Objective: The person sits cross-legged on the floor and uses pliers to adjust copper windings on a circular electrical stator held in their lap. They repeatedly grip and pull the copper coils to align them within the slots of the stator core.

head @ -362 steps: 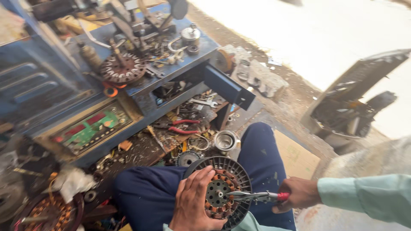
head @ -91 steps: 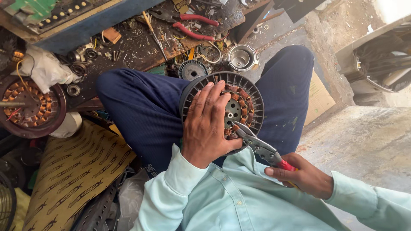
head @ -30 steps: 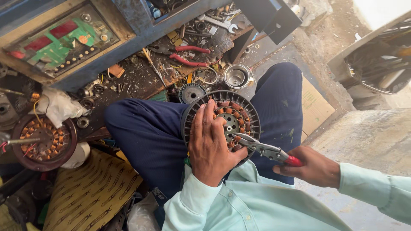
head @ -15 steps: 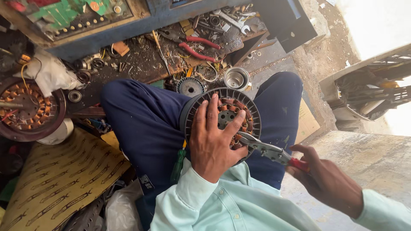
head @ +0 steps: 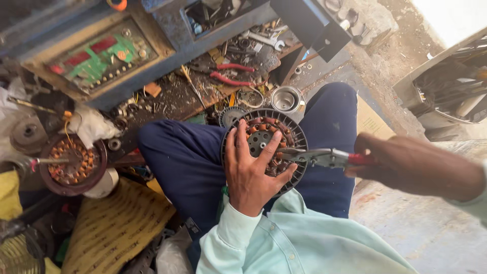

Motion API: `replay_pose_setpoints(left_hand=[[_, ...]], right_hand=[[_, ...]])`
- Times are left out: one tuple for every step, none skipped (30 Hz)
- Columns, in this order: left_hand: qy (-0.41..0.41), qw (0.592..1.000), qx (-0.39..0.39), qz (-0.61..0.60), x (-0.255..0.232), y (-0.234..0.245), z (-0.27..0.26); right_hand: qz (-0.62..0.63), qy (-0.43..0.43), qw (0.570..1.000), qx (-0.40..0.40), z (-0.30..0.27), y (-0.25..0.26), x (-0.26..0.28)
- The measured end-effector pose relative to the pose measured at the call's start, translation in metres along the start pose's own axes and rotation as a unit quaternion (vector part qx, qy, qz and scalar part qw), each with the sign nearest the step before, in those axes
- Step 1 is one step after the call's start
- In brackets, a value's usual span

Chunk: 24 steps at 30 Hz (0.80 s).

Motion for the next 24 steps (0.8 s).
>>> replay_pose_setpoints(left_hand=[[-0.005, 1.000, 0.004, 0.012, -0.001, -0.002, 0.000], [-0.009, 1.000, 0.009, 0.023, -0.001, -0.004, 0.001], [-0.010, 0.999, 0.014, 0.033, -0.003, -0.006, 0.000], [-0.013, 0.999, 0.023, 0.047, -0.003, -0.010, 0.000], [-0.012, 0.997, 0.034, 0.061, -0.005, -0.013, -0.002], [-0.012, 0.996, 0.045, 0.075, -0.006, -0.015, -0.003], [-0.014, 0.997, 0.045, 0.069, -0.005, -0.015, -0.003], [-0.017, 0.997, 0.045, 0.062, -0.003, -0.014, -0.003], [-0.017, 0.997, 0.049, 0.058, -0.001, -0.011, -0.004], [-0.025, 0.998, 0.050, 0.041, 0.000, -0.010, -0.006], [-0.035, 0.998, 0.051, 0.025, 0.001, -0.009, -0.007], [-0.045, 0.998, 0.051, 0.009, 0.002, -0.008, -0.008], [-0.047, 0.998, 0.045, 0.003, 0.003, -0.007, -0.010], [-0.049, 0.998, 0.039, -0.002, 0.004, -0.006, -0.012], [-0.049, 0.998, 0.035, -0.008, 0.004, -0.004, -0.016], [-0.049, 0.998, 0.028, -0.004, 0.003, -0.004, -0.020], [-0.052, 0.998, 0.021, -0.001, 0.001, -0.004, -0.022], [-0.054, 0.998, 0.014, 0.003, 0.000, -0.004, -0.024], [-0.059, 0.998, 0.018, 0.009, -0.002, -0.004, -0.026], [-0.063, 0.998, 0.022, 0.015, -0.003, -0.003, -0.027], [-0.068, 0.997, 0.029, 0.020, -0.005, -0.003, -0.030], [-0.073, 0.997, 0.025, 0.024, -0.005, -0.002, -0.031], [-0.078, 0.996, 0.020, 0.028, -0.004, -0.003, -0.030], [-0.084, 0.996, 0.015, 0.032, -0.003, -0.003, -0.031]], right_hand=[[0.028, 0.025, 0.999, -0.018, 0.002, -0.006, -0.003], [0.003, 0.047, 0.998, -0.040, 0.003, -0.015, -0.004], [-0.023, 0.067, 0.996, -0.058, 0.002, -0.024, -0.004], [-0.048, 0.088, 0.992, -0.076, 0.003, -0.028, -0.005], [-0.053, 0.082, 0.993, -0.066, 0.005, -0.030, -0.007], [-0.058, 0.075, 0.994, -0.057, 0.007, -0.032, -0.007], [-0.064, 0.070, 0.994, -0.050, 0.010, -0.031, -0.009], [-0.069, 0.062, 0.996, -0.014, 0.010, -0.027, -0.014], [-0.072, 0.056, 0.995, 0.025, 0.010, -0.026, -0.019], [-0.076, 0.052, 0.994, 0.065, 0.011, -0.025, -0.026], [-0.074, 0.072, 0.993, 0.064, 0.013, -0.023, -0.034], [-0.072, 0.091, 0.991, 0.064, 0.013, -0.018, -0.043], [-0.070, 0.111, 0.989, 0.063, 0.016, -0.017, -0.050], [-0.084, 0.077, 0.990, 0.086, 0.019, -0.017, -0.057], [-0.096, 0.043, 0.988, 0.113, 0.018, -0.017, -0.065], [-0.108, 0.009, 0.984, 0.139, 0.018, -0.019, -0.070], [-0.087, 0.019, 0.988, 0.125, 0.019, -0.022, -0.071], [-0.065, 0.028, 0.991, 0.112, 0.020, -0.026, -0.071], [-0.044, 0.038, 0.993, 0.099, 0.022, -0.028, -0.070], [-0.036, 0.042, 0.993, 0.102, 0.021, -0.027, -0.071], [-0.027, 0.046, 0.993, 0.106, 0.018, -0.025, -0.074], [-0.017, 0.049, 0.993, 0.110, 0.015, -0.024, -0.075], [0.002, 0.067, 0.991, 0.114, 0.015, -0.024, -0.074], [0.021, 0.085, 0.989, 0.118, 0.015, -0.024, -0.072]])
Point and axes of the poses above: each hand's wrist, its own z-axis towards the middle knuckle, its own y-axis out of the back of the hand, x = y × z, the point moved 2 cm from there along z, towards the middle knuckle, and after that the axes turned 6 degrees about y, right-handed, at the moved point
